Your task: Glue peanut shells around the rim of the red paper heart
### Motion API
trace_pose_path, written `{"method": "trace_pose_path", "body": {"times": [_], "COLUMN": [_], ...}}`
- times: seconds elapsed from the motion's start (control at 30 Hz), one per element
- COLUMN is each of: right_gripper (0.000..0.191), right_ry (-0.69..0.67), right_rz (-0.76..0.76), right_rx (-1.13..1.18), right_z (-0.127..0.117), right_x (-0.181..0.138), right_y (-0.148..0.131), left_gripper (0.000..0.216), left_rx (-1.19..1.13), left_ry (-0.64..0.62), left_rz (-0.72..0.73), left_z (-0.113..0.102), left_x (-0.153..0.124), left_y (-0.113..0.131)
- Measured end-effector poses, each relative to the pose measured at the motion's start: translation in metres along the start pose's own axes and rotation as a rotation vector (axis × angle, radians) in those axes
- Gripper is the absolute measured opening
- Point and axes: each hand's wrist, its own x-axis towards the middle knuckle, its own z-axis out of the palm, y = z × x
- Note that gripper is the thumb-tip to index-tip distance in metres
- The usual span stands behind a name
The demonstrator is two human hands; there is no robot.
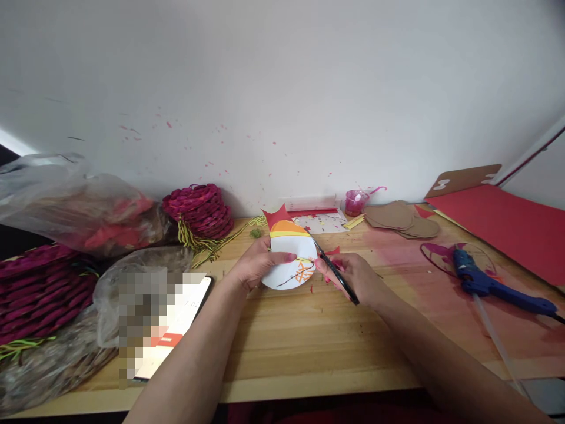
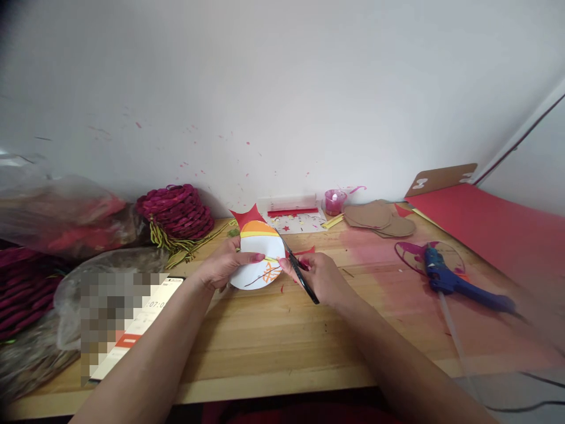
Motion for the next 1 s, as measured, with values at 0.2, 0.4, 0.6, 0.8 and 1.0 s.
{"method": "trace_pose_path", "body": {"times": [0.2,0.4,0.6,0.8,1.0], "right_gripper": [0.051,0.047,0.039,0.043,0.041], "right_ry": [0.013,0.028,0.054,0.301,0.412], "right_rz": [-0.003,0.04,0.008,-0.022,-0.07], "right_rx": [0.009,0.189,0.294,0.437,0.545], "right_z": [-0.001,-0.002,-0.008,-0.003,0.01], "right_x": [-0.003,0.002,0.004,0.003,0.008], "right_y": [-0.007,-0.008,-0.012,-0.015,-0.01], "left_gripper": [0.048,0.049,0.048,0.059,0.048], "left_rx": [-0.011,0.067,0.249,-0.253,-0.583], "left_ry": [0.008,-0.072,-0.21,-0.025,0.082], "left_rz": [-0.006,-0.017,0.023,0.045,0.075], "left_z": [0.0,-0.005,-0.001,0.008,0.047], "left_x": [0.0,0.003,0.003,0.006,0.003], "left_y": [0.002,-0.005,-0.013,-0.008,-0.027]}}
